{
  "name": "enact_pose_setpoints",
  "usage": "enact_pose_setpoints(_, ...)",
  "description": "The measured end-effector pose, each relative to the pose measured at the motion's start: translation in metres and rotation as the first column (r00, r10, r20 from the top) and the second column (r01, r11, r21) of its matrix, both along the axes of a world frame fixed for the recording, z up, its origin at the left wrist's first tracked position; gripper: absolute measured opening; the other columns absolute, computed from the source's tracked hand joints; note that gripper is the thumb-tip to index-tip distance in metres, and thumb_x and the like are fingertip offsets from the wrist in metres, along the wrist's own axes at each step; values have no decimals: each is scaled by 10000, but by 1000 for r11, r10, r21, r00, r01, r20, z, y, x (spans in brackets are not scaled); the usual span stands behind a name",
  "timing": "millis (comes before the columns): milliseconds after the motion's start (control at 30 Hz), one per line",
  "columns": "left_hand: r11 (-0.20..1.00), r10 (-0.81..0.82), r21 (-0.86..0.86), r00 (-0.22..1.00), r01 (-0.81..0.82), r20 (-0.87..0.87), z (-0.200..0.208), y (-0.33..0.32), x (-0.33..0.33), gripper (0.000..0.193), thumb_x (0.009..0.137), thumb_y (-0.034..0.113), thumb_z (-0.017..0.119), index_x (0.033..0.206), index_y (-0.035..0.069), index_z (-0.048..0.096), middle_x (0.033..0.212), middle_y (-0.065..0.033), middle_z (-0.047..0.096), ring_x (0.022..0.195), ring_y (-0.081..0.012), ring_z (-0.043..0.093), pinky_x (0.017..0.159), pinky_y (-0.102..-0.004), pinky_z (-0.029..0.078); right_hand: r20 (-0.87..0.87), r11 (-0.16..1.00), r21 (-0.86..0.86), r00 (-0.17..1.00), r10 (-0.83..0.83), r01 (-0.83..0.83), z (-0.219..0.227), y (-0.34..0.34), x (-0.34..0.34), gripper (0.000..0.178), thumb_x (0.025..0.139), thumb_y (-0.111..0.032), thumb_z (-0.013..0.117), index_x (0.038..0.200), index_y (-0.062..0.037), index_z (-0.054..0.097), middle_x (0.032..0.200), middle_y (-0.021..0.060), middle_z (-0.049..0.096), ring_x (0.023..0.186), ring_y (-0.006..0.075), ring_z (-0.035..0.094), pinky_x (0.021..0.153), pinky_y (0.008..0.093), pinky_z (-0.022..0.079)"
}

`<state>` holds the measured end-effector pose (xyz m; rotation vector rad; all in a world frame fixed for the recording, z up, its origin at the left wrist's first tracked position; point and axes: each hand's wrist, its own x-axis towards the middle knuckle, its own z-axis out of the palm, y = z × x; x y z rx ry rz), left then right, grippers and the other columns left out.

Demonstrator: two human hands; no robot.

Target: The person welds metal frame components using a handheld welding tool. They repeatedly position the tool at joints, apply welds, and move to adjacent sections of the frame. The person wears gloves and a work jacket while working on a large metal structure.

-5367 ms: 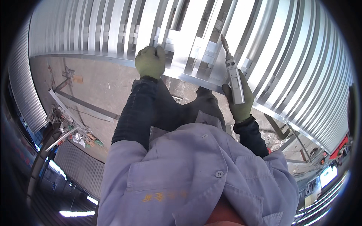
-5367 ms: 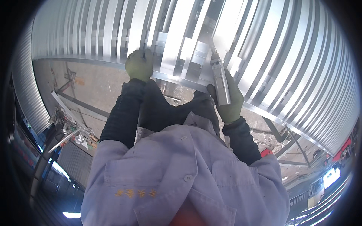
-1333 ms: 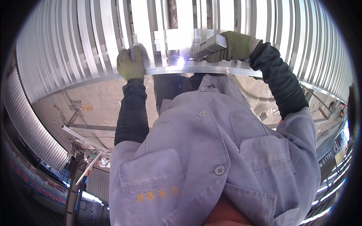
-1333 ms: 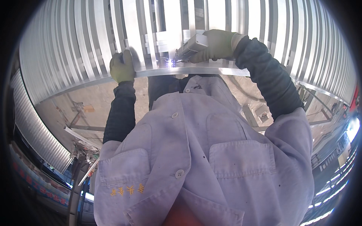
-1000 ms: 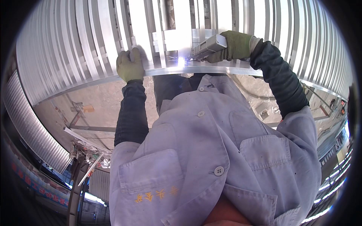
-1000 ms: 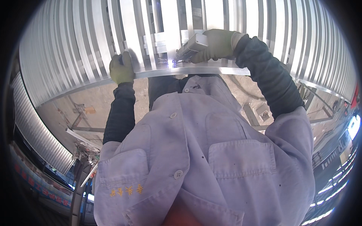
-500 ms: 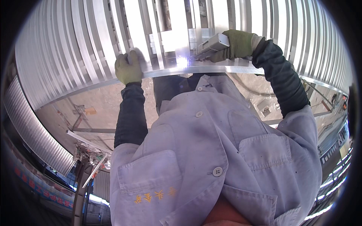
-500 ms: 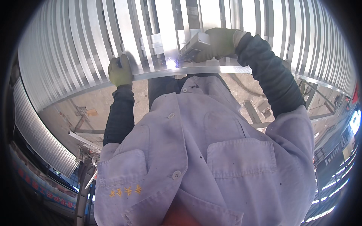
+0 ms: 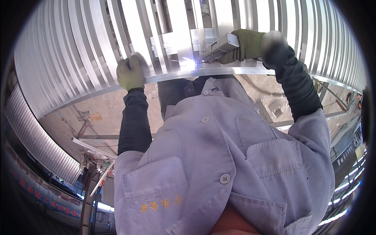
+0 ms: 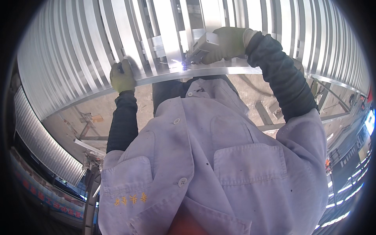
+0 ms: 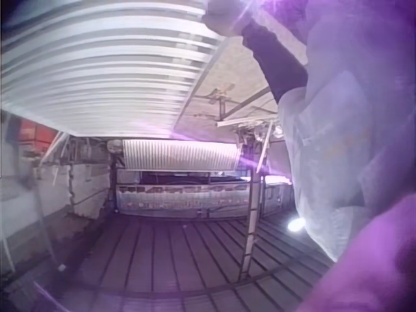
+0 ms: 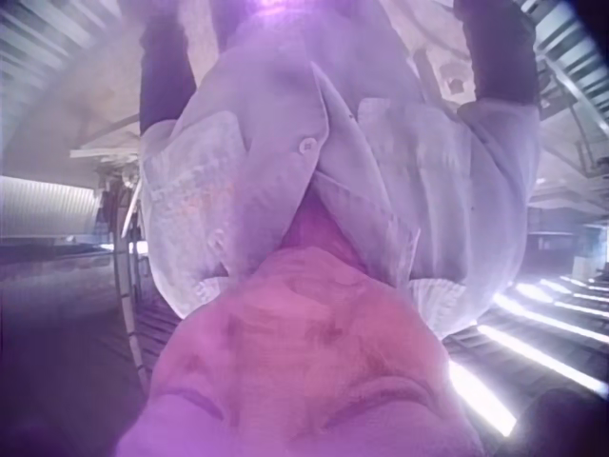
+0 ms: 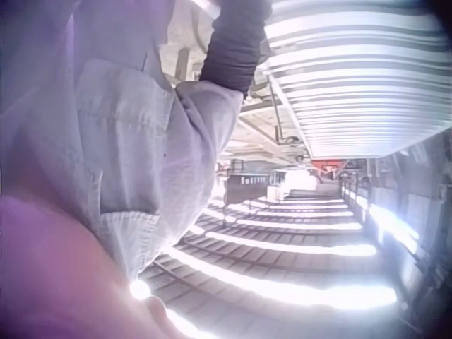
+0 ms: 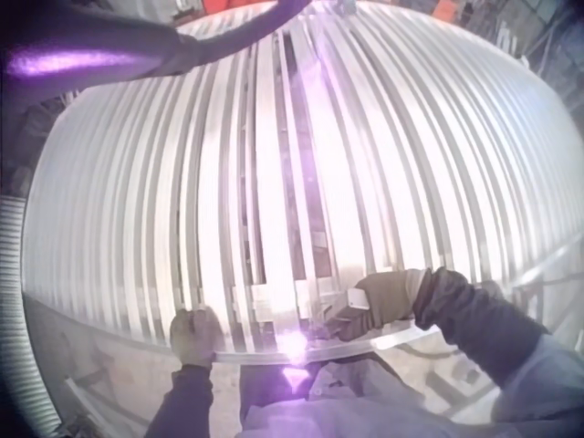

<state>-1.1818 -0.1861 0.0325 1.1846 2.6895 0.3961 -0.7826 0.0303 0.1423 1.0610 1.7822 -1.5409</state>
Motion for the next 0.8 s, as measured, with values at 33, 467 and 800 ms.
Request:
enact_pose_setpoints(33, 1000, -12, -4, 1000, 11, -6, 0, 1, 0, 575, 1027, 548, 734, 1195, 6, 823, 1265, -193, 798, 1176, -385, 759, 1052, -484, 593, -15, 1000, 1, 1000, 0, 0, -4, -1, 3, 777, 786, -706, 934, 1162, -35, 819, 843, 82, 769, 734, 208, 729, 720, 386, 583)
enact_pose_setpoints(467, 993, -86, 75, 996, 87, -12, -13, 4, -18, 523, 1007, 477, 796, 1153, -26, 807, 1149, -220, 809, 1090, -413, 776, 1002, -508, 609, -166, 1000, -14, 986, -21, 19, -30, -5, 37, 673, 884, -625, 908, 1238, -60, 818, 883, 78, 815, 759, 205, 772, 740, 368, 606)
enact_pose_setpoints(800, 647, -726, 194, 673, 738, -141, -21, 123, 139, 562, 932, 537, 866, 1220, 58, 812, 1586, -164, 658, 1527, -428, 529, 1289, -610, 381, -243, 980, 57, 955, -171, 190, 19, -19, 78, 722, 928, -584, 921, 1299, 20, 780, 1081, 160, 852, 875, 254, 840, 808, 336, 678)
